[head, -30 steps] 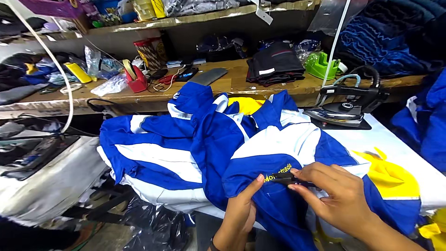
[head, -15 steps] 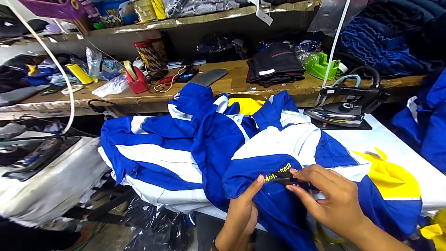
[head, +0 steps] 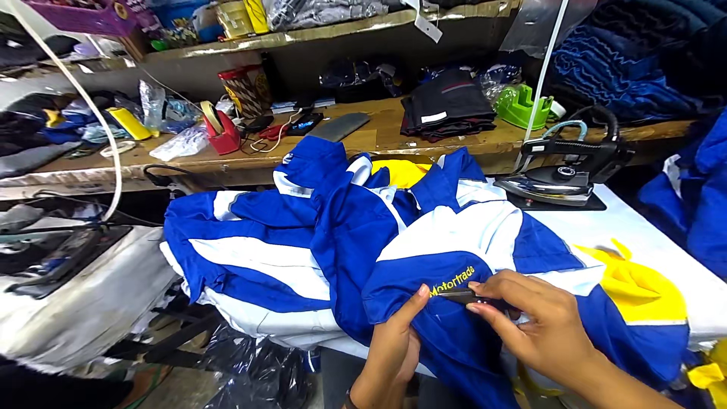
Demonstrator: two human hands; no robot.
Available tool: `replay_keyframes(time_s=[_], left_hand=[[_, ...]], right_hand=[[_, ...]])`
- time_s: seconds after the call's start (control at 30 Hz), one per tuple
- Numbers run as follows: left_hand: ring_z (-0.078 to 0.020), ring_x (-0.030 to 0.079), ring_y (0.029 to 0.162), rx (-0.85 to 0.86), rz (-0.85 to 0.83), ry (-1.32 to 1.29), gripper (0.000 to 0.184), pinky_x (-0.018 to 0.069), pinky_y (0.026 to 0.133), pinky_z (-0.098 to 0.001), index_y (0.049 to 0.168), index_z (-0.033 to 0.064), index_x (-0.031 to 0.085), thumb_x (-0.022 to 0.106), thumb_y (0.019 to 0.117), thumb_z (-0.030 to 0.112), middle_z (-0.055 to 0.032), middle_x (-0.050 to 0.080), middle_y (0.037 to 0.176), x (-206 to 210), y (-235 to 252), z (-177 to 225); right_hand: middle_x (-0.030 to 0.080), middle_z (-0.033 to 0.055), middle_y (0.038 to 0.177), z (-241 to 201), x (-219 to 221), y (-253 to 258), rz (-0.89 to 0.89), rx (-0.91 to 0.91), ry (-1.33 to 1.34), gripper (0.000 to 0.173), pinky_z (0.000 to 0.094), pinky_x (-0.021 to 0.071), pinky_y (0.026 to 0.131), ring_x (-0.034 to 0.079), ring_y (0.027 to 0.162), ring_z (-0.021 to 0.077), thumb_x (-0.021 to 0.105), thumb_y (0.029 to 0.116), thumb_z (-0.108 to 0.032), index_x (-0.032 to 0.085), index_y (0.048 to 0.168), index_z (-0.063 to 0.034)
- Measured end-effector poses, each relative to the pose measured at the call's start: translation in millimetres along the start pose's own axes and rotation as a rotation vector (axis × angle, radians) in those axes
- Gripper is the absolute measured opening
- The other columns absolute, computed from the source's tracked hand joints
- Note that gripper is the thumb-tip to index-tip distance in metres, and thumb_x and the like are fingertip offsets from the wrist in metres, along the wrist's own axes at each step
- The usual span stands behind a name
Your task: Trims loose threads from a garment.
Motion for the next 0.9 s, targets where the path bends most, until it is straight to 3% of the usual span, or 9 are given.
replay_keyframes(time_s=[0.1,0.73,0.8,0.9], left_hand=[[-0.0184,0.073,0.095,-0.003,-0.003,0.003,0.012,0.0600,0.090,-0.0360,0.108,-0.0018,0.066,0.059,0.0982,-0.002,-0.0126,0.074,0.099,-1,1,1],[-0.0191,0.073,0.094,-0.053,-0.026,-0.020,0.012,0.0602,0.089,-0.0364,0.106,-0.0018,0.067,0.059,0.0982,-0.002,-0.0133,0.074,0.099,2,-1,1],[-0.0190,0.073,0.094,-0.041,-0.032,-0.014,0.012,0.0602,0.090,-0.0363,0.106,-0.0017,0.067,0.059,0.0981,-0.002,-0.0129,0.074,0.099,2,-2,1],[-0.0186,0.073,0.097,0.022,-0.052,0.045,0.013,0.0598,0.091,-0.0367,0.111,-0.0020,0.065,0.057,0.1005,0.001,-0.0122,0.074,0.101,5,-4,5]], right_hand=[[0.071,0.0005,0.088,3,-4,1,-0.044,0.018,0.039,0.029,0.0236,0.0473,0.062,0.062,0.075,0.0062,0.062,0.1004,-0.038,0.076,0.103,-0.0128],[0.071,0.0009,0.081,-5,-7,8,-0.077,-0.090,-0.124,0.028,0.0288,0.0429,0.057,0.061,0.068,0.0119,0.058,0.1012,-0.035,0.075,0.093,-0.0140],[0.069,-0.0001,0.080,-1,-8,8,-0.098,-0.048,-0.051,0.028,0.0260,0.0430,0.057,0.059,0.067,0.0088,0.059,0.1009,-0.036,0.074,0.094,-0.0133],[0.066,-0.0039,0.091,9,-12,10,-0.128,0.110,0.279,0.034,0.0133,0.0482,0.065,0.058,0.077,-0.0030,0.061,0.1015,-0.040,0.068,0.111,-0.0085]])
Point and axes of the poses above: each hand's wrist, its own y-axis towards the middle knuckle, its own x-axis out of the palm, z = x × y, the point moved 5 cm from there along y, towards the middle knuckle
